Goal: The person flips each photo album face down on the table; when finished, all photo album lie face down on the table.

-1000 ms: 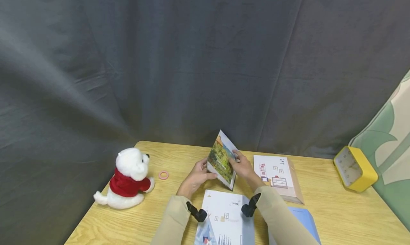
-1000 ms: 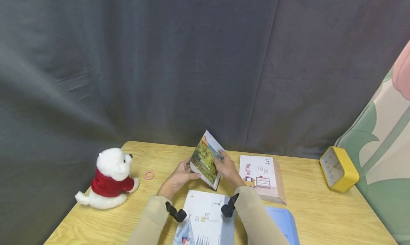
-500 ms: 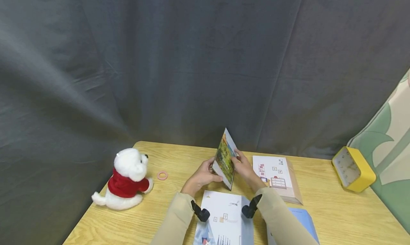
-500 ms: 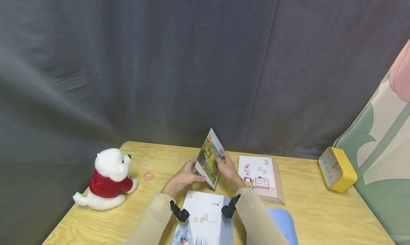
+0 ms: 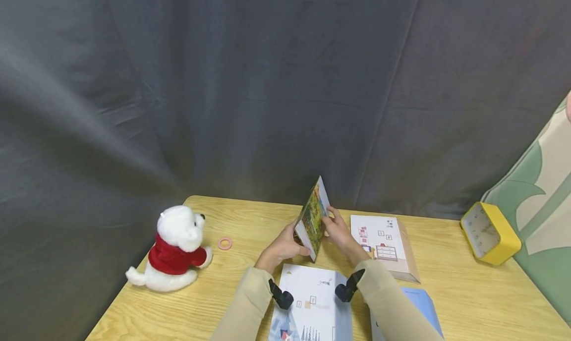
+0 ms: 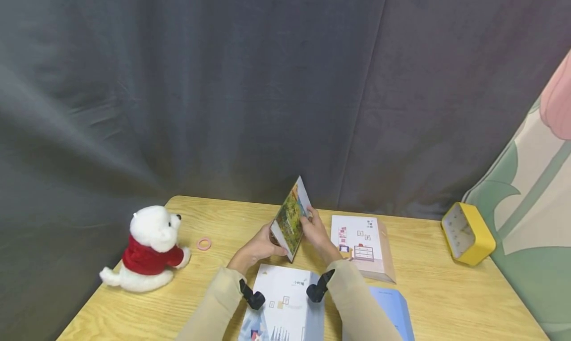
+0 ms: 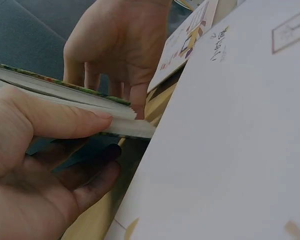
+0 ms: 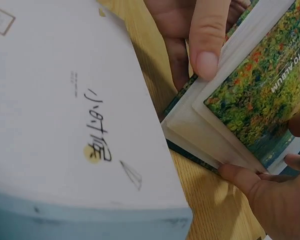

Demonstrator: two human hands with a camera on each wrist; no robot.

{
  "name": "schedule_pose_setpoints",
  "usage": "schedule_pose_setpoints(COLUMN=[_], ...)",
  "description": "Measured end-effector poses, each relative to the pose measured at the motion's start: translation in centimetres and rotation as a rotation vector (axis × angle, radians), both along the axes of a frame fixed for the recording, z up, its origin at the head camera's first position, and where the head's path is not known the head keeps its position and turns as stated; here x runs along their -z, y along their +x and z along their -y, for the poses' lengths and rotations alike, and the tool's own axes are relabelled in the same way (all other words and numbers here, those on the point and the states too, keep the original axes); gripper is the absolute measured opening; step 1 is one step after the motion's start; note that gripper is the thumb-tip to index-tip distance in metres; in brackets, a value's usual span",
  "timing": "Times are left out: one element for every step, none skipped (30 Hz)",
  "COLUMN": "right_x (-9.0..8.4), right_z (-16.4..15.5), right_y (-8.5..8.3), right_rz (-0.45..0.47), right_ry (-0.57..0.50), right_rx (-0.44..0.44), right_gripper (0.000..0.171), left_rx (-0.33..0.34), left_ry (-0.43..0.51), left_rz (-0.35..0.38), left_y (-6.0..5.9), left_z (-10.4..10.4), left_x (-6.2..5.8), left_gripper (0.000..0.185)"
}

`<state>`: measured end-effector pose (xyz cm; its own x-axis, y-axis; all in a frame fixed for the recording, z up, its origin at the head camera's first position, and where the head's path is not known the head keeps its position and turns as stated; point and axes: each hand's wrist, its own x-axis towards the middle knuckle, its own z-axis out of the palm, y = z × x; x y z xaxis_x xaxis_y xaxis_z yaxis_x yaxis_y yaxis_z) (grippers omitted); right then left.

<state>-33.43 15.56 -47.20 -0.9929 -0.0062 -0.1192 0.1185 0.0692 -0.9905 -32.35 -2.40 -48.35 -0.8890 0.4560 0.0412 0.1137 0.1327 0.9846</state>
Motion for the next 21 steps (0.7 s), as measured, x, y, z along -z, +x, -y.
schedule_pose_setpoints(right_x=[-0.01, 0.01, 0.0, 0.0, 0.01, 0.01, 0.05, 0.08, 0.08, 0.08, 0.08, 0.06, 0.03, 0.02, -0.02, -0.04, -0.05, -0.06, -0.08, -0.09, -0.13], right_z=[0.02, 0.04, 0.05, 0.06, 0.05, 0.05, 0.04, 0.01, 0.0, -0.03, -0.05, -0.06, -0.08, -0.1, -0.12, -0.15, -0.18, -0.21, -0.23, -0.26, -0.27], right_y=[0.01, 0.03, 0.03, 0.04, 0.05, 0.06, 0.07, 0.07, 0.08, 0.09, 0.08, 0.08, 0.07, 0.04, 0.02, 0.0, -0.01, -0.01, -0.02, -0.01, 0.02], right_rz=[0.003, 0.005, 0.006, 0.004, 0.004, 0.003, 0.008, 0.009, 0.012, 0.012, 0.015, 0.016, 0.019, 0.02, 0.021, 0.022, 0.026, 0.026, 0.028, 0.029, 0.03], right_ry=[-0.007, -0.011, -0.019, -0.022, -0.026, -0.031, -0.039, -0.048, -0.056, -0.058, -0.066, -0.073, -0.08, -0.084, -0.088, -0.091, -0.093, -0.093, -0.096, -0.095, -0.1], right_rx=[-0.002, -0.003, -0.006, -0.008, -0.01, -0.011, -0.007, -0.006, -0.005, -0.008, -0.009, -0.011, -0.016, -0.024, -0.03, -0.036, -0.039, -0.047, -0.051, -0.052, -0.055], right_gripper=[0.059, 0.059, 0.06, 0.06, 0.06, 0.06, 0.06, 0.059, 0.06, 0.06, 0.06, 0.06, 0.061, 0.061, 0.061, 0.061, 0.06, 0.06, 0.059, 0.058, 0.057], left_rx=[-0.002, -0.001, 0.0, 0.003, 0.009, 0.015, 0.02, 0.024, 0.026, 0.028, 0.03, 0.027, 0.026, 0.028, 0.03, 0.032, 0.036, 0.041, 0.051, 0.061, 0.071], left_ry=[-0.002, -0.001, 0.0, 0.002, 0.01, 0.017, 0.02, 0.024, 0.028, 0.033, 0.037, 0.035, 0.037, 0.037, 0.038, 0.038, 0.039, 0.035, 0.038, 0.037, 0.04], left_rz=[-0.003, -0.005, -0.005, -0.002, 0.003, 0.013, 0.023, 0.029, 0.035, 0.042, 0.045, 0.048, 0.047, 0.048, 0.05, 0.051, 0.05, 0.047, 0.039, 0.032, 0.022], left_y=[0.03, 0.07, 0.08, 0.1, 0.09, 0.1, 0.09, 0.07, 0.01, -0.01, -0.07, -0.12, -0.13, -0.13, -0.16, -0.16, -0.18, -0.16, -0.14, -0.14, -0.14], left_z=[-0.02, -0.02, -0.02, -0.03, -0.03, -0.01, -0.01, -0.03, -0.04, -0.08, -0.1, -0.13, -0.17, -0.2, -0.24, -0.3, -0.35, -0.42, -0.5, -0.58, -0.68], left_x=[0.04, 0.06, 0.11, 0.14, 0.17, 0.18, 0.24, 0.29, 0.37, 0.4, 0.49, 0.57, 0.61, 0.63, 0.67, 0.67, 0.69, 0.66, 0.59, 0.55, 0.5], left_gripper=[0.099, 0.099, 0.1, 0.1, 0.1, 0.1, 0.1, 0.101, 0.101, 0.101, 0.102, 0.102, 0.102, 0.102, 0.102, 0.103, 0.104, 0.106, 0.108, 0.11, 0.113])
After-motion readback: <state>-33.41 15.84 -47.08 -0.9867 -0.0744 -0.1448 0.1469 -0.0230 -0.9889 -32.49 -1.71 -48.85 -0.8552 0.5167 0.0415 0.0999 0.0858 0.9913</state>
